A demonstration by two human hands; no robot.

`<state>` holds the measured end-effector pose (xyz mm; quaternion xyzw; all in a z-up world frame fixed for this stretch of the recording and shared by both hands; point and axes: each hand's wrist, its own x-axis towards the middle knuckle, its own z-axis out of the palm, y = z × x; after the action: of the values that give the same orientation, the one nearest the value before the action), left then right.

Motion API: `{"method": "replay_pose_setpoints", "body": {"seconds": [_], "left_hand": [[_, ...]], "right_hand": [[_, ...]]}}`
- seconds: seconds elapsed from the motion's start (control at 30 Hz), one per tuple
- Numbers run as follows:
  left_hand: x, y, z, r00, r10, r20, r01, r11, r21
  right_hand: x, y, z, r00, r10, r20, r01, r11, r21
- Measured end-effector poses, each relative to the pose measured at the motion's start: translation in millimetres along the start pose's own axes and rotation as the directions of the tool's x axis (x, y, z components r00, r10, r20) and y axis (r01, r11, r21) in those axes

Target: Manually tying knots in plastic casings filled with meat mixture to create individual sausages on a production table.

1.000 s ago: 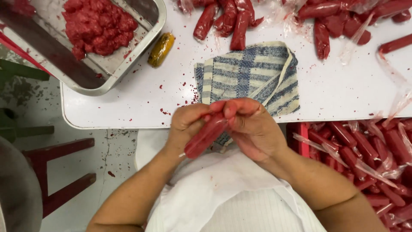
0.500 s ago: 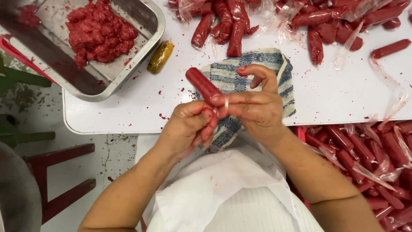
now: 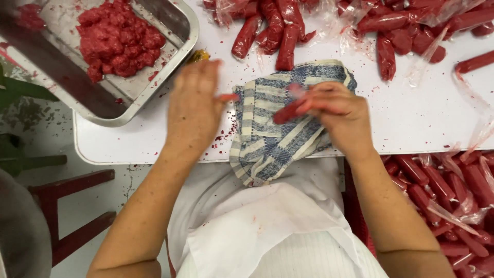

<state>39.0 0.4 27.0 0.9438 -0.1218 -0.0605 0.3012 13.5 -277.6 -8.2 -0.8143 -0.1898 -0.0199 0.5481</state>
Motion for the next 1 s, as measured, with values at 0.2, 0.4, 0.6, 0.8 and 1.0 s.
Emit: {"method": "replay_pose_setpoints", "body": {"seconds": [0.2,0.4,0.6,0.8,1.0], "left_hand": [[-9,-68,53,0.844,0.251,-0.473,-0.025,0.901,0.433],[-48,-13,56,0.842,0.289,-0.455,-0.354,0.933,-0.061],[-40,-6,78,0.838,0.404,-0.367,-0.432,0.902,0.007],[-35,2,86,0.817,0.43,-0.384,-0.428,0.899,0.094],[-36,2,64,0.833,0.384,-0.399,-0.413,0.911,0.015]], "right_hand": [[-26,62,-2,0.884,0.197,-0.423,-0.145,0.978,0.152],[-19,54,5,0.874,0.129,-0.468,-0.104,0.992,0.077],[-20,54,7,0.869,0.105,-0.483,-0.091,0.994,0.053],[-22,52,8,0.864,0.102,-0.493,-0.095,0.995,0.039],[-21,52,9,0.868,0.079,-0.491,-0.077,0.997,0.023]]}}
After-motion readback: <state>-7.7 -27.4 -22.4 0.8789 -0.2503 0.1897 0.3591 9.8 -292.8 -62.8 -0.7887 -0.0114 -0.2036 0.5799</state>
